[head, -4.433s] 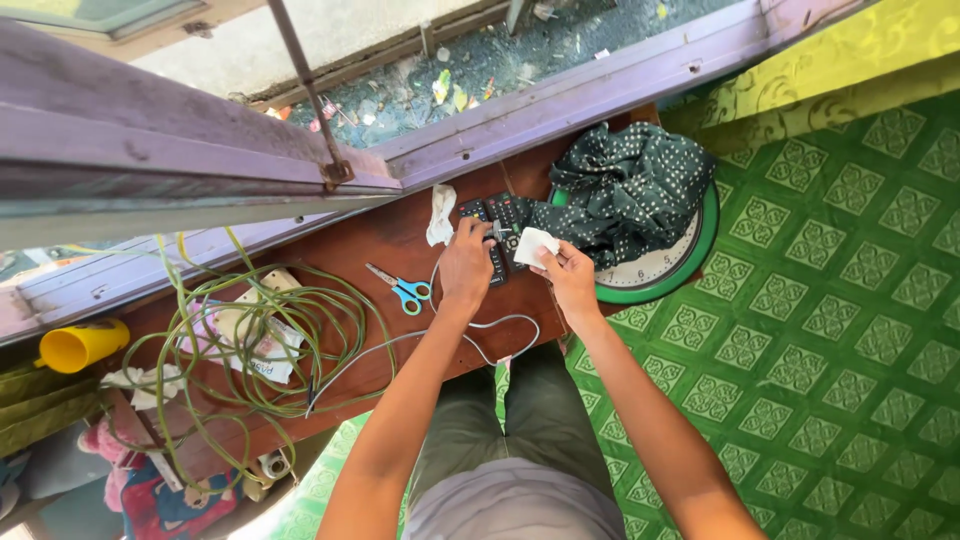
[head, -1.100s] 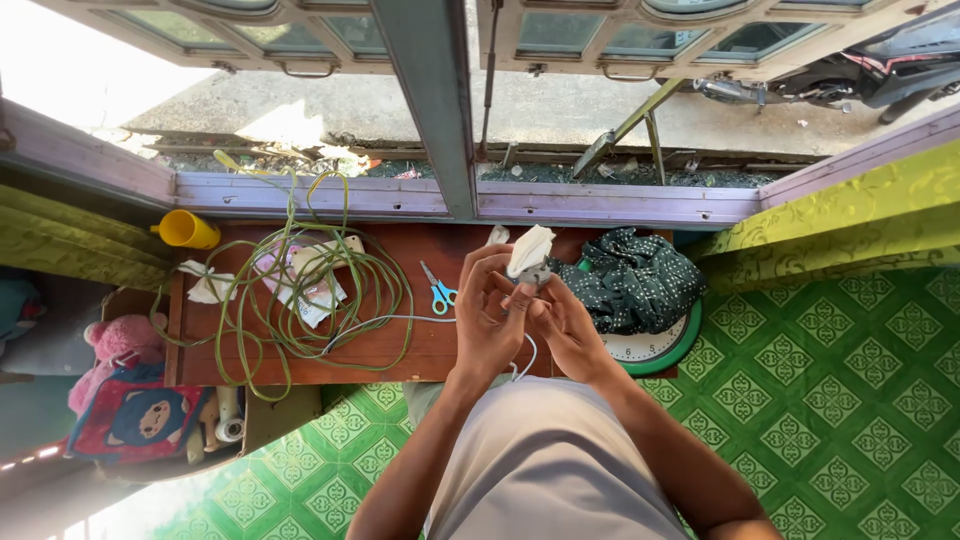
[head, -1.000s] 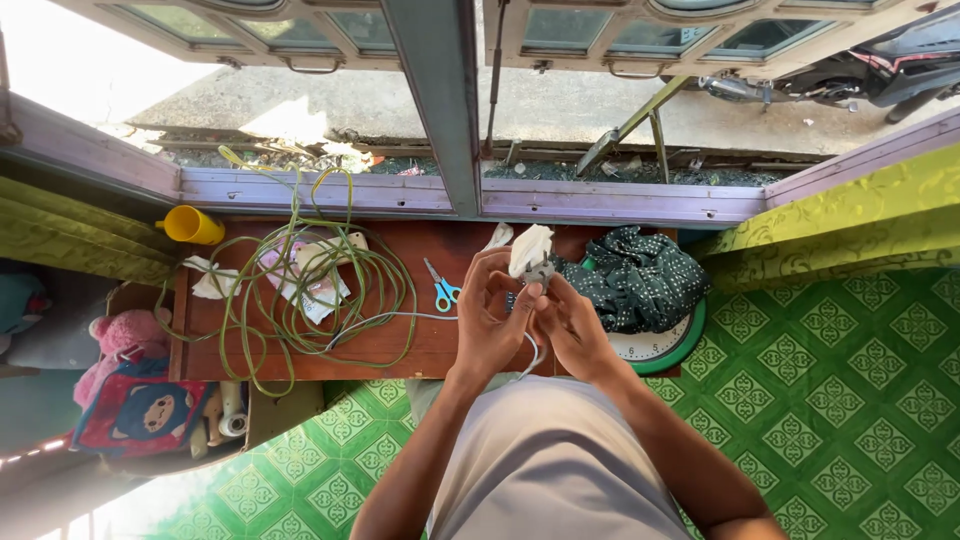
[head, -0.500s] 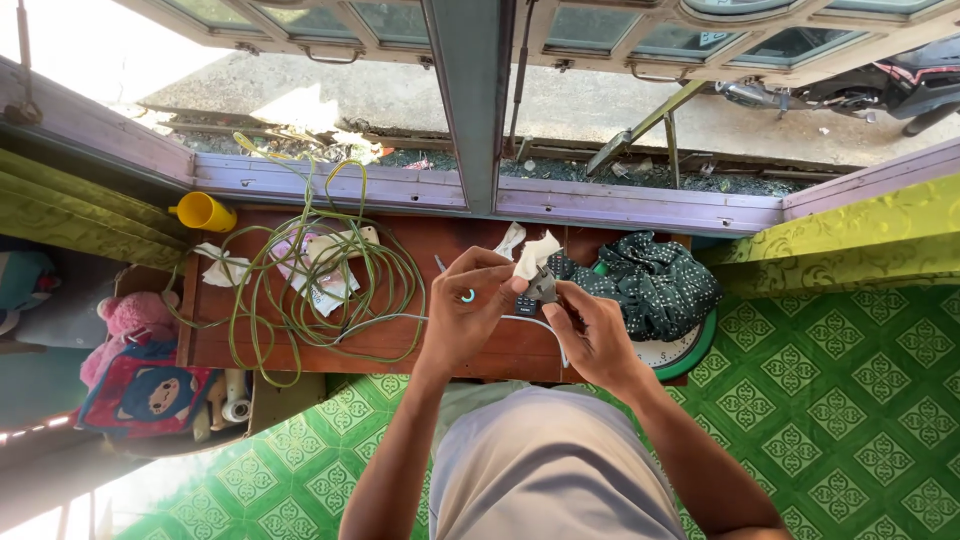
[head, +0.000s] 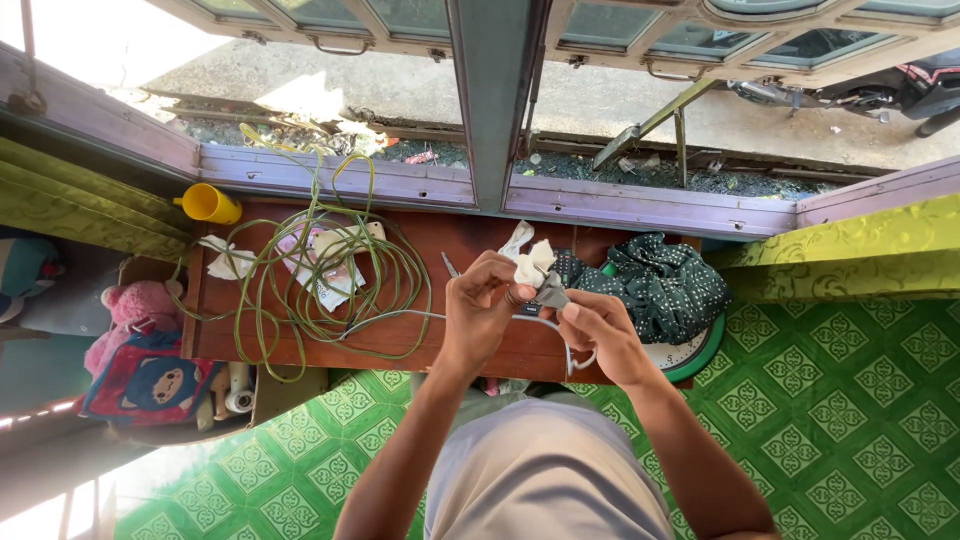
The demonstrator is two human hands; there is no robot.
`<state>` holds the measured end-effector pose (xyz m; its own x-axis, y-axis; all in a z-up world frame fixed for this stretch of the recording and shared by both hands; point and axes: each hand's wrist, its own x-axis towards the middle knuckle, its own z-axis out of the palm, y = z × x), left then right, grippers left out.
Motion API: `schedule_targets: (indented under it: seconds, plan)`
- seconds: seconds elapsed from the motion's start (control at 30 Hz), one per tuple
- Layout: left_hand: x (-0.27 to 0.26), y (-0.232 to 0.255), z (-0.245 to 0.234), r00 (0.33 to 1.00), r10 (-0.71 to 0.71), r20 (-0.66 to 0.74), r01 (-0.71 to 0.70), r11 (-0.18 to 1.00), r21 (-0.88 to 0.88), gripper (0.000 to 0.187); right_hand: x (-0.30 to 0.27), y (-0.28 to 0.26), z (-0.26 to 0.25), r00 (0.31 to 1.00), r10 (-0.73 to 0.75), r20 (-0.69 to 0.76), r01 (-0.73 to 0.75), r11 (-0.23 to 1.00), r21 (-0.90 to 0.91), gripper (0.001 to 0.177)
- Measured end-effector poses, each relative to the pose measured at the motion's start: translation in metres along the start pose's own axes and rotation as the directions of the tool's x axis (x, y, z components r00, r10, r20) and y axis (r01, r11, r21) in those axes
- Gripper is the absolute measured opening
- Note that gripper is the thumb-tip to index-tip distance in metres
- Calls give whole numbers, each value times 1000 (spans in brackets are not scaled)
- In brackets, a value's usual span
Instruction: Insulating or cleaning an electrical plug using a small cloth.
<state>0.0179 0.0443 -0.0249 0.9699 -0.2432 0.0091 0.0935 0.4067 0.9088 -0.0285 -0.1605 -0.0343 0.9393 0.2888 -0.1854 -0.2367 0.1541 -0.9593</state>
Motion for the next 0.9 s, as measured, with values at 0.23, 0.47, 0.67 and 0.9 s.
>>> schedule_targets:
  seconds: [0.23, 0.47, 0.67, 0.9]
  plan:
    - [-2, 36, -4, 998, 47, 49, -55, 986, 157, 23, 6, -3, 17, 985, -98, -142, 63, 970, -234, 37]
    - [13, 66, -9, 997, 82, 5, -71, 828, 556, 15, 13, -42, 52, 933, -321, -163, 125, 712, -691, 33]
    - [18, 56, -24, 984, 179, 12, -159, 840, 518, 16, 17, -26, 56, 952, -256, -170, 94, 768, -633, 32]
    - [18, 29, -55, 994, -58, 88, 50, 995, 89, 8, 24, -19, 56, 999, -15, -50, 9, 994, -107, 43]
